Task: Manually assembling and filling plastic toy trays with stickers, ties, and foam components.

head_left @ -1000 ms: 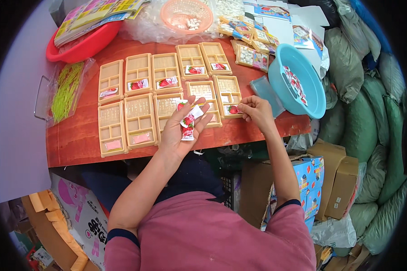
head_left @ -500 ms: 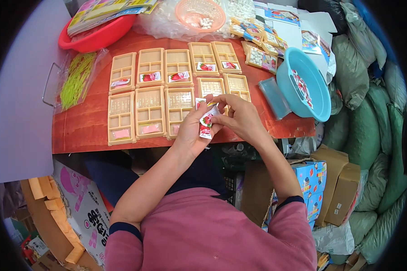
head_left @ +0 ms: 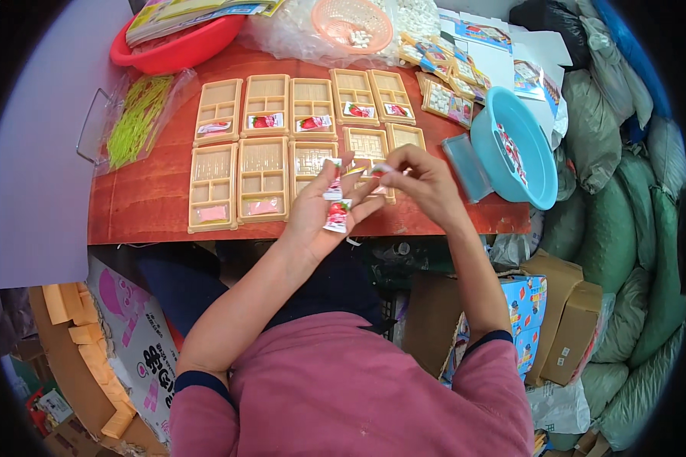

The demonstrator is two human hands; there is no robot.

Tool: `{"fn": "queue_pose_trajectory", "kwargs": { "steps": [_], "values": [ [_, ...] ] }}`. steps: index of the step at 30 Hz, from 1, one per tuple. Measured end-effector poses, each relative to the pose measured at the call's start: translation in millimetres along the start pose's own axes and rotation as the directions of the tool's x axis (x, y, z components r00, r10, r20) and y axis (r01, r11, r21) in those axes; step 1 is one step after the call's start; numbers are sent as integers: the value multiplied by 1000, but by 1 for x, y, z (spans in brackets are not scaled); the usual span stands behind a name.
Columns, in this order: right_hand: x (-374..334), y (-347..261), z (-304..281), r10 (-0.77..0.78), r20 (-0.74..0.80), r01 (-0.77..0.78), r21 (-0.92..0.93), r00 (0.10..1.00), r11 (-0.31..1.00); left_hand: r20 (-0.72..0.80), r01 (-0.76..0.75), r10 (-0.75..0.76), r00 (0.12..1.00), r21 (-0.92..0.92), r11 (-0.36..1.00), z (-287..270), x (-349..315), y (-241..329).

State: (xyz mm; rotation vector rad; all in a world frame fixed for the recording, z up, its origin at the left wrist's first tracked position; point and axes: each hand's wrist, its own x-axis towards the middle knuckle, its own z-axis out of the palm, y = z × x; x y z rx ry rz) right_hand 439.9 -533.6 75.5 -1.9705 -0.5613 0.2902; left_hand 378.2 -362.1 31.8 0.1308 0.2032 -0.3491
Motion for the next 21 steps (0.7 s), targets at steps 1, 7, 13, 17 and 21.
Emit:
{"fn": "queue_pose_trajectory", "kwargs": {
  "steps": [1,7,13,17,21],
  "values": [
    [-1,6,-5,6,-49,-6,12,999,1000,0,9,-9,1000,-57,998,-6,0,5],
    [-14,34,8,-371,-1,304,-571,929,763,-129,-55,53,990,-11,998,-10,-21,22],
    [-21,54,19,-597,82,444,-750,798,490,-112,-61,58,992,-22,998,-18,-26,17],
    [-27,38,18,-588,206,478,-803,783,355,-133,-74,65,989,-59,996,-18,-29,16],
    [-25,27,17,-577,151,459,-775,802,435,-91,-66,58,994,-82,994,-22,-26,12]
  ]
}}
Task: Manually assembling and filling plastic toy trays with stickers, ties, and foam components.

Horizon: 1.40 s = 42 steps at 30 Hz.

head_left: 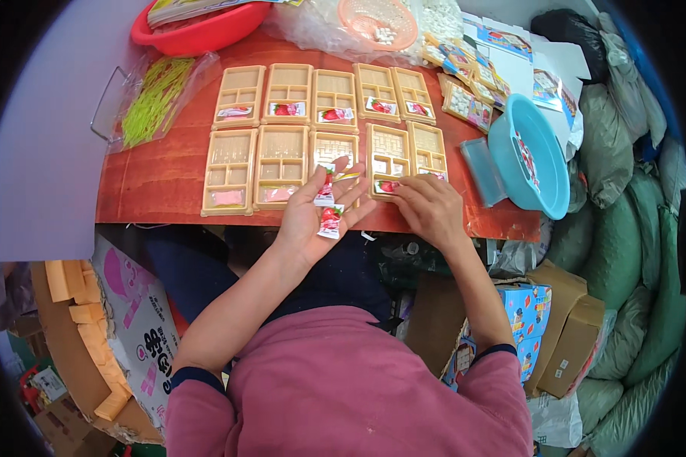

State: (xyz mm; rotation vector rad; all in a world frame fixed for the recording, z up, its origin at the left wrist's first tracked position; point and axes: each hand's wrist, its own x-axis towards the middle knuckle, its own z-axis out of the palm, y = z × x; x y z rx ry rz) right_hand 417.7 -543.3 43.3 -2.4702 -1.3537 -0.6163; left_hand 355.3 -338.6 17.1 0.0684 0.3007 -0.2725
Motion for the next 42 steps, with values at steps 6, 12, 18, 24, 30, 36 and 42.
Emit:
{"fn": "queue_pose_trajectory", "kwargs": {
  "steps": [6,12,18,24,30,36,42],
  "values": [
    [31,-57,-10,489,408,-614,682,771,398,29,-11,10,1000,40,999,4,3,-7],
    [51,-70,-4,408,655,-727,686,635,28,353,46,-41,935,-5,999,-6,-1,-1],
    [63,-57,-1,490,579,-585,795,652,-162,-18,-177,185,983,213,961,9,-37,16],
    [64,-66,6,401,683,-634,725,611,-270,-58,-208,281,958,535,819,-2,-58,18],
    [55,-74,23,641,565,-554,794,519,-250,-56,-265,315,948,413,871,-11,-78,34],
    [36,-81,45,749,349,-743,611,563,274,-64,-262,277,959,177,949,-26,-80,37],
    [49,-97,22,642,269,-689,146,718,710,5,-262,264,964,148,954,-31,-78,28]
  ]
}}
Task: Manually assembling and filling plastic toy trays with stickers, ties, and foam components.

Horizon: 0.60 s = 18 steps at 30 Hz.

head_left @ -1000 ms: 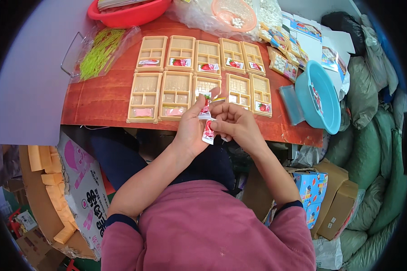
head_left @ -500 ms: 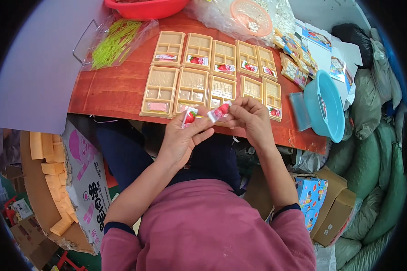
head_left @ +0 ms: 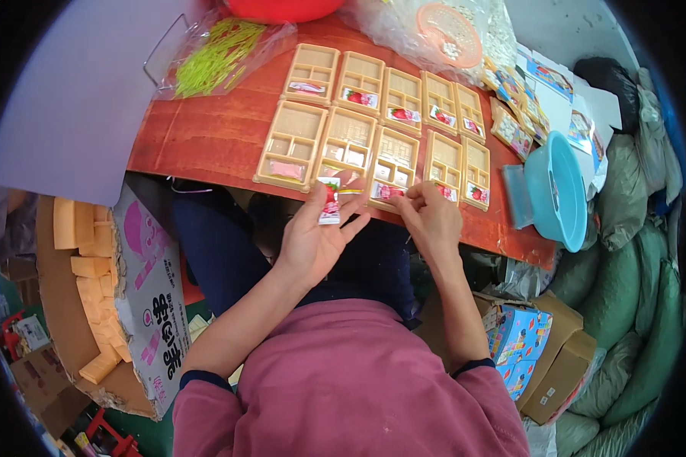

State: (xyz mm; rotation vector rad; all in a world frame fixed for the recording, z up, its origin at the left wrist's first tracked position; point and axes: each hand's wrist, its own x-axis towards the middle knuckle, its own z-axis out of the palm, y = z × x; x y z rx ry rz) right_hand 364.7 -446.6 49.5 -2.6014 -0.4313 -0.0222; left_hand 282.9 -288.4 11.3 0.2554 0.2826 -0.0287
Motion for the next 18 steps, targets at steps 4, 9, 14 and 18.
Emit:
{"fn": "queue_pose_trajectory", "kwargs": {
  "steps": [4,9,14,18],
  "values": [
    [-6,-18,-1,31,209,-122,437,978,891,0,-22,22,1000,68,997,4,-1,-10],
    [-6,-40,13,-135,463,-366,820,876,440,108,-28,20,994,70,997,5,-4,-13],
    [33,-38,15,-203,277,-24,642,939,766,-54,-74,94,994,297,952,-6,-28,13],
    [52,-25,21,-299,257,197,357,919,913,-129,-42,101,986,394,918,-16,-37,19]
  ]
}}
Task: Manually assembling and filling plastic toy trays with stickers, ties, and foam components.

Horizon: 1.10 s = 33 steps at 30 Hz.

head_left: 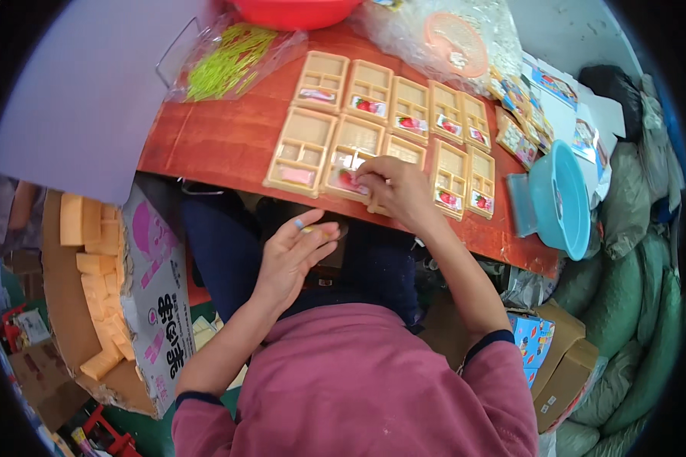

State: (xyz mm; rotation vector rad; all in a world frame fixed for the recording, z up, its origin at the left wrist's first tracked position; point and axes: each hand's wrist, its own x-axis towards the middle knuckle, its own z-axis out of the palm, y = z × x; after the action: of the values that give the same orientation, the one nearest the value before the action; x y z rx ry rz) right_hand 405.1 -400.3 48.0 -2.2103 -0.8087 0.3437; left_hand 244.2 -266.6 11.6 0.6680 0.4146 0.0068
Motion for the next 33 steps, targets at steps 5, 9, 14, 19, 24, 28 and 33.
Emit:
{"fn": "queue_pose_trajectory", "kwargs": {
  "steps": [5,9,14,19,24,28,33],
  "values": [
    [-1,24,-7,-334,-176,282,-265,926,922,-209,22,20,978,198,980,-17,-11,-8],
    [-27,35,-90,-159,-425,120,-117,891,986,-362,63,2,932,168,984,-46,-20,-18],
    [-93,133,-254,-133,-786,-330,-398,603,856,-353,95,-4,936,241,966,-48,-12,-34],
    [-114,267,-339,603,-453,-740,-542,657,399,-320,171,-86,943,247,954,-38,0,-42],
    [-82,293,-341,719,-401,-797,-486,568,359,-418,156,45,908,435,887,-16,5,-46],
    [-73,315,-333,632,-489,-788,-496,601,365,-493,268,-82,866,320,909,-59,17,-51],
    [-67,354,-333,553,-623,-832,-437,553,341,-181,154,93,979,958,243,-87,8,-51]
  ]
}}
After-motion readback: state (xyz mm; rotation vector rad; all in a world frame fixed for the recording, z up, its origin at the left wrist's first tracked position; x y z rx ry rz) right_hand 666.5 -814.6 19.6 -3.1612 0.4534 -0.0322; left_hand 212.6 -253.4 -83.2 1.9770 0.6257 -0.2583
